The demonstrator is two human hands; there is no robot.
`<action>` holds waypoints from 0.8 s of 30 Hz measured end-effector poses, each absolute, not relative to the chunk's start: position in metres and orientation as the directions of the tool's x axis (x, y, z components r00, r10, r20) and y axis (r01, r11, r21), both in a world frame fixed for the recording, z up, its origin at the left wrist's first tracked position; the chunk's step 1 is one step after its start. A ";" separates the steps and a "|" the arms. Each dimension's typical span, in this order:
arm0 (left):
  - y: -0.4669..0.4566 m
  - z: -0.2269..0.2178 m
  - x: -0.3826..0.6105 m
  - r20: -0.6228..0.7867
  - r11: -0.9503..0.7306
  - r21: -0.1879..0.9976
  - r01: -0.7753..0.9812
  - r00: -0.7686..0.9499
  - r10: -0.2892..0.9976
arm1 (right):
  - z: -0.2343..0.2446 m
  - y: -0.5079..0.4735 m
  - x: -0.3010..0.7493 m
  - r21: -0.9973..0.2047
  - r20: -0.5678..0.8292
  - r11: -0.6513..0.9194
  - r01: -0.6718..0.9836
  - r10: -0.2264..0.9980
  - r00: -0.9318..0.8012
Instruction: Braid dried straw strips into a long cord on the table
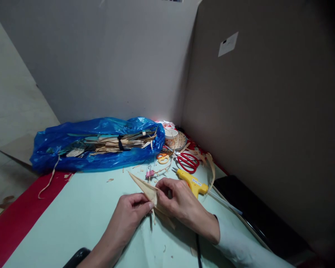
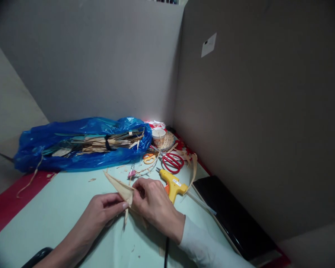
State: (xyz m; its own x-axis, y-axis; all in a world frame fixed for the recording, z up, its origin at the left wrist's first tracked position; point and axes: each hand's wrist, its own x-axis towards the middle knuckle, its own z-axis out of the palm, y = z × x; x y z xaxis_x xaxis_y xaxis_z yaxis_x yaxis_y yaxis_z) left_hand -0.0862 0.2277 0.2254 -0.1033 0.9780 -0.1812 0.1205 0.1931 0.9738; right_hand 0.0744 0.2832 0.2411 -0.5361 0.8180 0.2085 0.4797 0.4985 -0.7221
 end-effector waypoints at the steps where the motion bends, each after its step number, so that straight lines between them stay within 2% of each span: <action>1: 0.228 0.227 -0.086 -0.189 0.201 0.972 0.119 -0.101 0.977 | 0.243 0.284 0.074 -0.742 0.189 0.481 0.467 0.818 -0.543; 8: 0.233 0.220 -0.085 -0.239 0.257 0.961 0.099 -0.168 0.956 | 0.246 0.293 0.077 -0.886 0.099 0.302 0.353 0.865 -0.492; 12: 0.233 0.216 -0.087 -0.249 0.258 0.965 0.047 -0.143 0.958 | 0.247 0.294 0.079 -0.949 -0.047 0.126 0.290 0.851 -0.523; 18: 0.228 0.221 -0.088 -0.214 0.219 0.975 0.041 -0.101 0.972 | 0.247 0.282 0.075 -0.837 0.055 0.333 0.434 0.840 -0.539; 24: 0.228 0.222 -0.087 -0.210 0.224 0.970 0.092 -0.141 0.967 | 0.244 0.277 0.072 -0.808 0.070 0.367 0.461 0.837 -0.542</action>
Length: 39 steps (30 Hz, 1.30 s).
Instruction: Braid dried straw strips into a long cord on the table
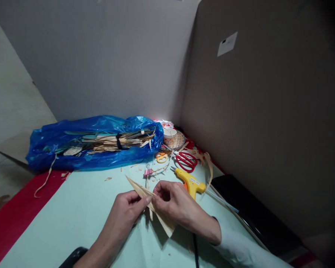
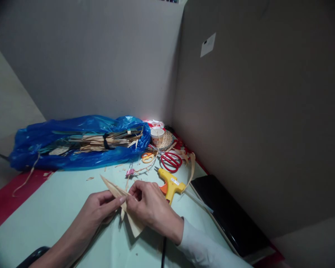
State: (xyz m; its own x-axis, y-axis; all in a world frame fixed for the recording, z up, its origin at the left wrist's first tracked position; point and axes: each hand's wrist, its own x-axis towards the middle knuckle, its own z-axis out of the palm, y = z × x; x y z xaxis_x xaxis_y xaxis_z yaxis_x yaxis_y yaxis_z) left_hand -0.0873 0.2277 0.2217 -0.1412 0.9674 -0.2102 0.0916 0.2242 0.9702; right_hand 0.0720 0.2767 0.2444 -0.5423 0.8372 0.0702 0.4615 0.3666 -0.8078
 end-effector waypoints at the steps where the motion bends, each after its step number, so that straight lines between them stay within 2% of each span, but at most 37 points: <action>1: 0.228 0.223 -0.087 -0.218 0.231 0.970 0.080 -0.142 0.965 | 0.244 0.276 0.072 -0.795 0.073 0.376 0.476 0.838 -0.541; 5: 0.226 0.228 -0.084 -0.214 0.223 0.974 0.046 -0.139 0.967 | 0.244 0.275 0.072 -0.749 0.109 0.429 0.504 0.831 -0.546; 10: 0.228 0.228 -0.085 -0.157 0.177 0.976 0.130 -0.148 0.976 | 0.240 0.272 0.073 -0.673 0.218 0.569 0.473 0.763 -0.608; 12: 0.230 0.227 -0.086 -0.142 0.170 0.969 0.181 -0.155 0.978 | 0.237 0.270 0.073 -0.589 0.266 0.636 0.500 0.736 -0.623; 17: 0.230 0.227 -0.086 -0.123 0.167 0.956 0.240 -0.185 0.975 | 0.230 0.263 0.069 -0.256 0.400 0.748 0.612 0.659 -0.637; 20: 0.229 0.228 -0.085 -0.133 0.173 0.964 0.201 -0.199 0.971 | 0.226 0.261 0.067 -0.205 0.440 0.756 0.621 0.638 -0.631; 28: 0.230 0.219 -0.085 -0.173 0.204 0.972 0.113 -0.238 0.956 | 0.220 0.259 0.064 -0.230 0.486 0.756 0.612 0.635 -0.601; 30: 0.229 0.219 -0.086 -0.168 0.198 0.973 0.118 -0.222 0.960 | 0.221 0.259 0.063 -0.270 0.479 0.749 0.605 0.649 -0.590; 33: 0.228 0.224 -0.085 -0.151 0.181 0.974 0.139 -0.200 0.968 | 0.226 0.261 0.062 -0.454 0.376 0.669 0.589 0.743 -0.553; 36: 0.228 0.228 -0.084 -0.145 0.172 0.975 0.140 -0.183 0.972 | 0.233 0.264 0.061 -0.663 0.206 0.497 0.561 0.841 -0.501; 39: 0.229 0.227 -0.083 -0.119 0.152 0.972 0.177 -0.182 0.976 | 0.240 0.269 0.062 -0.772 0.136 0.382 0.508 0.880 -0.455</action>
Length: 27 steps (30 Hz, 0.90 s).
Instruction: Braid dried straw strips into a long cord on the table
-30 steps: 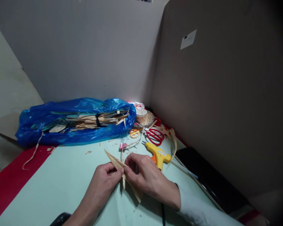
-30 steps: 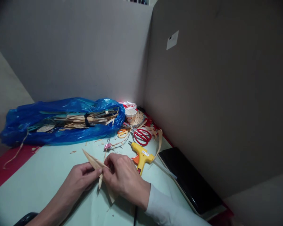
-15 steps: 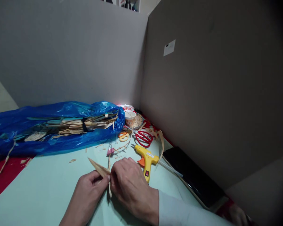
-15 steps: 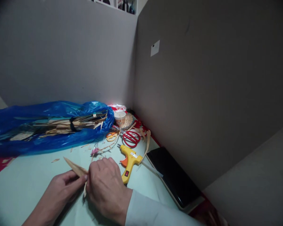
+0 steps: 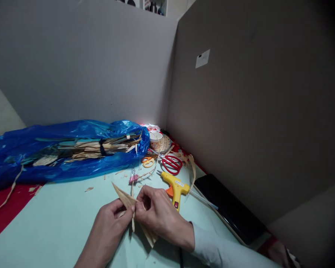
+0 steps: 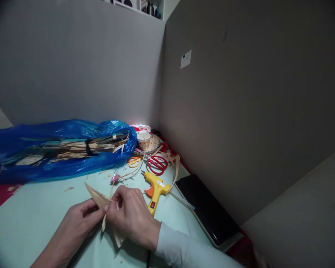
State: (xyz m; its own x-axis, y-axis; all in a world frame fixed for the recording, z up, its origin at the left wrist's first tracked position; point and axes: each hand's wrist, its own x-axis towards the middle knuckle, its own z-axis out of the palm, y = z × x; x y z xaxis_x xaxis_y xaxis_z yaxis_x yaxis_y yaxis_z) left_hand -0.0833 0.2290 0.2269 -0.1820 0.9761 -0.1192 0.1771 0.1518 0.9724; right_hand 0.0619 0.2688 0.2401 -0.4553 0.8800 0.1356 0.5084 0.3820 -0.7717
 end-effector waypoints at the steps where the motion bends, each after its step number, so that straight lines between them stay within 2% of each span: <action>1: 0.229 0.225 -0.083 -0.122 0.156 0.972 0.178 -0.188 0.975 | 0.242 0.271 0.064 -0.804 0.143 0.367 0.467 0.883 -0.447; 5: 0.230 0.217 -0.083 -0.225 0.238 0.970 0.054 -0.178 0.958 | 0.255 0.279 0.077 -0.936 0.177 0.308 0.173 0.832 -0.525; 9: 0.230 0.217 -0.083 -0.221 0.229 0.972 0.052 -0.130 0.967 | 0.275 0.287 0.097 -0.997 0.073 0.059 -0.043 0.726 -0.683; 12: 0.229 0.216 -0.084 -0.212 0.225 0.971 0.077 -0.143 0.967 | 0.287 0.292 0.111 -0.982 0.087 -0.037 -0.185 0.782 -0.617; 15: 0.229 0.215 -0.084 -0.234 0.253 0.963 0.093 -0.174 0.956 | 0.294 0.300 0.124 -0.970 0.142 0.033 -0.239 0.878 -0.457; 18: 0.228 0.217 -0.082 -0.238 0.255 0.965 0.068 -0.188 0.953 | 0.294 0.312 0.134 -0.980 0.200 0.186 -0.078 0.941 -0.273; 22: 0.226 0.222 -0.080 -0.244 0.256 0.966 0.039 -0.198 0.949 | 0.283 0.328 0.144 -0.894 0.295 0.318 0.317 0.948 -0.120; 24: 0.225 0.224 -0.081 -0.252 0.264 0.964 0.039 -0.192 0.949 | 0.277 0.333 0.146 -0.724 0.362 0.351 0.594 0.926 -0.105; 26: 0.226 0.223 -0.081 -0.260 0.270 0.962 0.039 -0.170 0.951 | 0.272 0.334 0.146 -0.450 0.458 0.339 0.826 0.882 -0.113; 27: 0.226 0.223 -0.081 -0.261 0.270 0.962 0.036 -0.160 0.952 | 0.271 0.333 0.143 -0.336 0.503 0.332 0.882 0.855 -0.130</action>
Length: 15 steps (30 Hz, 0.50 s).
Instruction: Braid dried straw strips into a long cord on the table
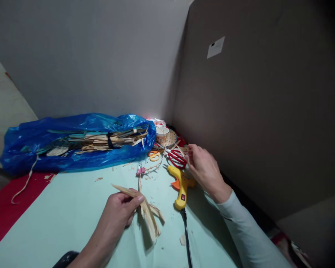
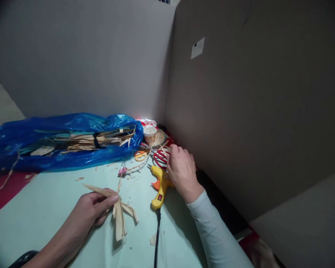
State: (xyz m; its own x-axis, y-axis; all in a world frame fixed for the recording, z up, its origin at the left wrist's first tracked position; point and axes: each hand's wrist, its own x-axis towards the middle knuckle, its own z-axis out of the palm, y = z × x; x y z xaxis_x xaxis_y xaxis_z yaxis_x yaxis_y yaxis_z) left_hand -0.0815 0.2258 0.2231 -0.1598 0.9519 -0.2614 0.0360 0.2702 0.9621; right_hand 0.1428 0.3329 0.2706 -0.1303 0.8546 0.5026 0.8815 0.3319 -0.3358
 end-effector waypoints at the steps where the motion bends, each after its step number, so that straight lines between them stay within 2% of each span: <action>1: 0.226 0.223 -0.081 -0.258 0.266 0.964 0.033 -0.155 0.954 | 0.269 0.330 0.138 -0.273 0.540 0.348 0.897 0.827 -0.157; 3: 0.227 0.223 -0.080 -0.236 0.243 0.970 0.027 -0.167 0.957 | 0.266 0.320 0.122 -0.307 0.567 0.488 0.817 0.784 -0.255; 5: 0.228 0.225 -0.078 -0.202 0.213 0.976 0.042 -0.186 0.962 | 0.262 0.306 0.101 -0.474 0.511 0.662 0.580 0.743 -0.431; 6: 0.228 0.225 -0.077 -0.190 0.205 0.977 0.064 -0.194 0.962 | 0.259 0.299 0.090 -0.542 0.472 0.699 0.466 0.713 -0.519; 8: 0.229 0.226 -0.077 -0.178 0.206 0.970 0.126 -0.207 0.962 | 0.253 0.287 0.072 -0.573 0.451 0.748 0.334 0.628 -0.634; 11: 0.230 0.224 -0.079 -0.164 0.209 0.960 0.184 -0.233 0.959 | 0.245 0.279 0.058 -0.583 0.473 0.771 0.255 0.578 -0.665; 15: 0.230 0.224 -0.080 -0.206 0.234 0.965 0.117 -0.215 0.955 | 0.248 0.282 0.062 -0.688 0.467 0.682 0.249 0.679 -0.567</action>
State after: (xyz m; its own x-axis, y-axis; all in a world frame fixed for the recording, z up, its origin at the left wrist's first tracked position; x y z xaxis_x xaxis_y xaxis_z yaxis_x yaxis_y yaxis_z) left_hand -0.0802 0.2300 0.2245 -0.2146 0.9548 -0.2057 0.1175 0.2343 0.9650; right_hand 0.0623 0.2821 0.2480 -0.5669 0.6787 0.4668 0.2495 0.6815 -0.6880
